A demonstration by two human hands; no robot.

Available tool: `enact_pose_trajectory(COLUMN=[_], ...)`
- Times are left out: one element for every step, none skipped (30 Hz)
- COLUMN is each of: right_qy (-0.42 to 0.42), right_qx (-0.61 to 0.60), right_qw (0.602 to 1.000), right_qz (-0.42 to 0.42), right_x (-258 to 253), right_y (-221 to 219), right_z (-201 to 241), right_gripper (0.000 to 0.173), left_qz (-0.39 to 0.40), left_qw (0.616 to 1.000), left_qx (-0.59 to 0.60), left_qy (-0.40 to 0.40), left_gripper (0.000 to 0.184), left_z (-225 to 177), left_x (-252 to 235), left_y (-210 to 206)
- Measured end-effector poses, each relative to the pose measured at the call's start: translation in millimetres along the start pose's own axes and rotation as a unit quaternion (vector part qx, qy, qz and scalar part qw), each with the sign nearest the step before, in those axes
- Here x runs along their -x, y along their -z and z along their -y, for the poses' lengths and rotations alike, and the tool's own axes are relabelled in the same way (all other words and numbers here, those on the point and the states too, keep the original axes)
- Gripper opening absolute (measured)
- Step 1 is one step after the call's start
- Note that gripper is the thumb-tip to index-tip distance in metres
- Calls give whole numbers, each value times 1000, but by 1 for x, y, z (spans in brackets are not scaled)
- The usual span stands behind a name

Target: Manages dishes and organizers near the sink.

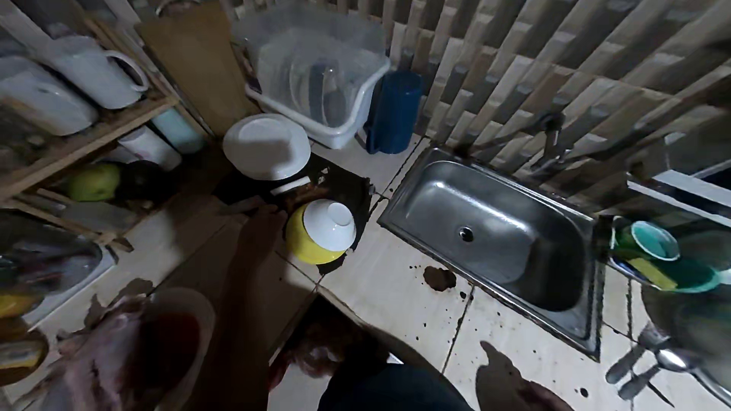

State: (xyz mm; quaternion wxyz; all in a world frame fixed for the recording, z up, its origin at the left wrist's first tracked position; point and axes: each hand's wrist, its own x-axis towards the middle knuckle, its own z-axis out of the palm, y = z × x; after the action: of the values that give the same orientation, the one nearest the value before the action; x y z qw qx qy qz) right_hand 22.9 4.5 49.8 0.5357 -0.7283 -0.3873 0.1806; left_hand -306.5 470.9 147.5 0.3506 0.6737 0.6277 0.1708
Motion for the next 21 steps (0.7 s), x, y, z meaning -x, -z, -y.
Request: enact_pose_trajectory(right_qy=[-7,-13,-17,-18,-12,1,22,43,61,75,99,129,162,194,219,227,226,220,212,206,205], right_qx=[-24,-41,-44,-35,-13,17,45,72,100,124,149,168,177,181,189,204,220,233,247,257,265], right_qw=[1000,999,997,995,993,988,983,974,961,947,931,916,904,895,888,882,877,873,869,865,862], right_qz=[11,32,58,88,119,150,179,211,249,286,317,340,354,359,358,359,361,367,373,379,381], right_x=[-8,-19,-33,-49,-67,-87,-106,-125,-142,-157,-170,-181,-191,-201,-209,-216,-222,-226,-230,-232,-233], right_y=[-3,-6,-12,-20,-32,-47,-65,-86,-107,-129,-152,-176,-200,-223,-245,-262,-276,-286,-293,-298,-302], right_z=[-1,-1,2,8,17,28,41,55,71,89,105,119,130,137,142,146,149,152,154,155,154], right_gripper=[30,28,28,30,34,39,44,50,57,63,69,75,80,86,91,92,91,90,89,90,91], left_qz=[2,4,10,19,27,33,37,35,27,15,6,-3,-9,-14,-26,-39,-53,-64,-76,-84,-89], left_qw=[1000,1000,1000,1000,999,999,999,999,1000,1000,1000,999,999,998,998,996,994,992,989,987,984], left_qx=[3,7,7,1,-2,0,-1,-2,3,12,26,38,47,52,62,77,93,112,127,140,151], left_qy=[8,16,19,21,20,15,4,-8,-11,-11,-5,0,5,11,13,13,10,8,7,8,8], left_gripper=[51,52,53,54,55,55,55,55,55,55,55,55,55,55,53,51,51,52,53,54,54], left_z=[4,9,14,18,21,21,21,23,24,25,26,27,27,27,25,25,27,31,34,36,37], left_x=[0,-1,-1,-2,-2,0,3,4,5,5,5,5,5,6,7,8,8,9,10,12,13], left_y=[-4,-9,-14,-19,-23,-27,-31,-36,-41,-45,-49,-52,-55,-58,-61,-66,-70,-75,-78,-81,-84])
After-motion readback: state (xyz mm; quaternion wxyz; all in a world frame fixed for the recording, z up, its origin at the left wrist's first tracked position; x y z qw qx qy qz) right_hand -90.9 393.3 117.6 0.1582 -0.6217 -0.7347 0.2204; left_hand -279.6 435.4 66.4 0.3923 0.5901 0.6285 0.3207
